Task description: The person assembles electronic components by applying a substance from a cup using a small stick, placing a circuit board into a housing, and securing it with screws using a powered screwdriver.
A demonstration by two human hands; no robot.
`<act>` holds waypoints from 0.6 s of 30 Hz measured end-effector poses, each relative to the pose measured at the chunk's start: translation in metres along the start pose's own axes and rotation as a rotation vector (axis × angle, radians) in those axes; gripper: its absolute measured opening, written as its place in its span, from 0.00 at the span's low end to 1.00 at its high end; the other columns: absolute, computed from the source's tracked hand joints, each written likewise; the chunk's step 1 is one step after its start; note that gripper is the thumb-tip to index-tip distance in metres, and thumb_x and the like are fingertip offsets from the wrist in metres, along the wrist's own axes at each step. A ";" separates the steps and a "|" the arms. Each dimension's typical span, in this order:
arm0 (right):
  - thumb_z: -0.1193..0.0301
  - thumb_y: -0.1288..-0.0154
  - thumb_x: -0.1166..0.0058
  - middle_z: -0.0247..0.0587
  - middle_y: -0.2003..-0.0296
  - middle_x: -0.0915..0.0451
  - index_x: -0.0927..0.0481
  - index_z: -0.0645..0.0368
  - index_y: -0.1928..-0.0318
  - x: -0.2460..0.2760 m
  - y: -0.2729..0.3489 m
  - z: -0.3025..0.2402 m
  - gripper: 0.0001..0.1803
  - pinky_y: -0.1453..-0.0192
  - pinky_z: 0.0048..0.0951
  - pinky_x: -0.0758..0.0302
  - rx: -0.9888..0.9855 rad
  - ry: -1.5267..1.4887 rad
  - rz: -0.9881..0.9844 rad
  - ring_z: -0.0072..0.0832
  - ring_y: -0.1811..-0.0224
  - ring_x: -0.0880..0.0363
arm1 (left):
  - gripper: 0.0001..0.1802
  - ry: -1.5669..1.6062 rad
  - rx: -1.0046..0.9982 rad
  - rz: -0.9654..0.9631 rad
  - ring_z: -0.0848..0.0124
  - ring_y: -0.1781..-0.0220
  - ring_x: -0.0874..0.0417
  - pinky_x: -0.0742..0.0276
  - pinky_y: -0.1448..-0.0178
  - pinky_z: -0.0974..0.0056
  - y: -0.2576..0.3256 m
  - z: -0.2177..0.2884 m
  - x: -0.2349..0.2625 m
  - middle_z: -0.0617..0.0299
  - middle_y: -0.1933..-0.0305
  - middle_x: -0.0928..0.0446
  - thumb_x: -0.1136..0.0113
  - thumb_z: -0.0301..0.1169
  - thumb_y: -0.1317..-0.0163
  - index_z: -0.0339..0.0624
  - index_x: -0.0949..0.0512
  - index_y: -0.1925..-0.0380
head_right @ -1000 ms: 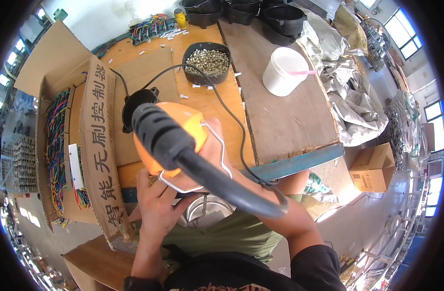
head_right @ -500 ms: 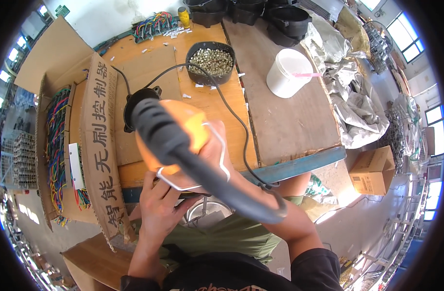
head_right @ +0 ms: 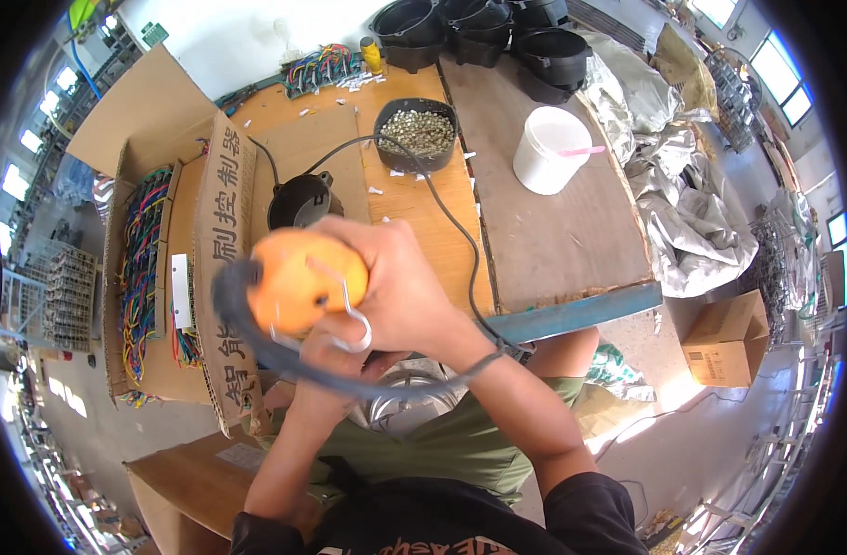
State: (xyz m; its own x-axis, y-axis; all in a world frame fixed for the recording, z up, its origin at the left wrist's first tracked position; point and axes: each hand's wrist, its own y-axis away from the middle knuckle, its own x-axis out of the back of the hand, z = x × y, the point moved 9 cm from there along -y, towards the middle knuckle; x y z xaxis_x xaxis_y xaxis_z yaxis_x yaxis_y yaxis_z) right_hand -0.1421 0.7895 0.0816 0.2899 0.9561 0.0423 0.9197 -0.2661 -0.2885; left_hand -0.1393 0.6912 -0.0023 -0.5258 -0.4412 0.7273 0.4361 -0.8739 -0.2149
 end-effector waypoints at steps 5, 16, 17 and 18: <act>0.79 0.48 0.33 0.30 0.72 0.22 0.21 0.63 0.58 0.042 0.014 -0.027 0.16 0.66 0.20 0.27 0.126 0.120 0.363 0.17 0.71 0.24 | 0.26 -0.323 -0.034 -0.038 0.53 0.51 0.20 0.21 0.51 0.56 -0.004 0.022 0.006 0.57 0.54 0.19 0.26 0.40 0.53 0.42 0.19 0.54; 0.79 0.46 0.38 0.35 0.71 0.24 0.26 0.65 0.51 0.136 0.133 -0.044 0.20 0.65 0.22 0.30 0.203 -0.350 0.833 0.21 0.73 0.26 | 0.07 -0.289 -0.085 0.343 0.46 0.62 0.18 0.23 0.59 0.49 -0.244 0.036 0.057 0.42 0.64 0.19 0.44 0.24 0.44 0.37 0.17 0.69; 0.79 0.46 0.38 0.35 0.70 0.23 0.27 0.65 0.51 0.137 0.142 -0.037 0.21 0.65 0.23 0.29 0.154 -0.362 0.892 0.21 0.73 0.26 | 0.11 -0.400 0.097 0.030 0.46 0.56 0.16 0.20 0.53 0.51 -0.283 -0.002 0.023 0.40 0.58 0.18 0.42 0.25 0.47 0.36 0.16 0.65; 0.79 0.46 0.37 0.35 0.69 0.24 0.27 0.64 0.50 0.137 0.145 -0.039 0.21 0.64 0.22 0.29 0.140 -0.313 0.839 0.21 0.73 0.27 | 0.11 -0.565 0.064 -0.121 0.46 0.53 0.16 0.20 0.50 0.52 -0.303 -0.022 -0.006 0.40 0.57 0.18 0.41 0.25 0.48 0.35 0.16 0.64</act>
State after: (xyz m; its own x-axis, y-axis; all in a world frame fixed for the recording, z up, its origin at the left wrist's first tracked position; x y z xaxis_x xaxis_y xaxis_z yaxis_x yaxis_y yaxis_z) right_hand 0.0410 0.8768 0.0828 0.7463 0.4500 -0.4905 0.3924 -0.8926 -0.2219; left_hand -0.2843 0.9537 0.0444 -0.1111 -0.1462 0.9830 0.4500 -0.8893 -0.0814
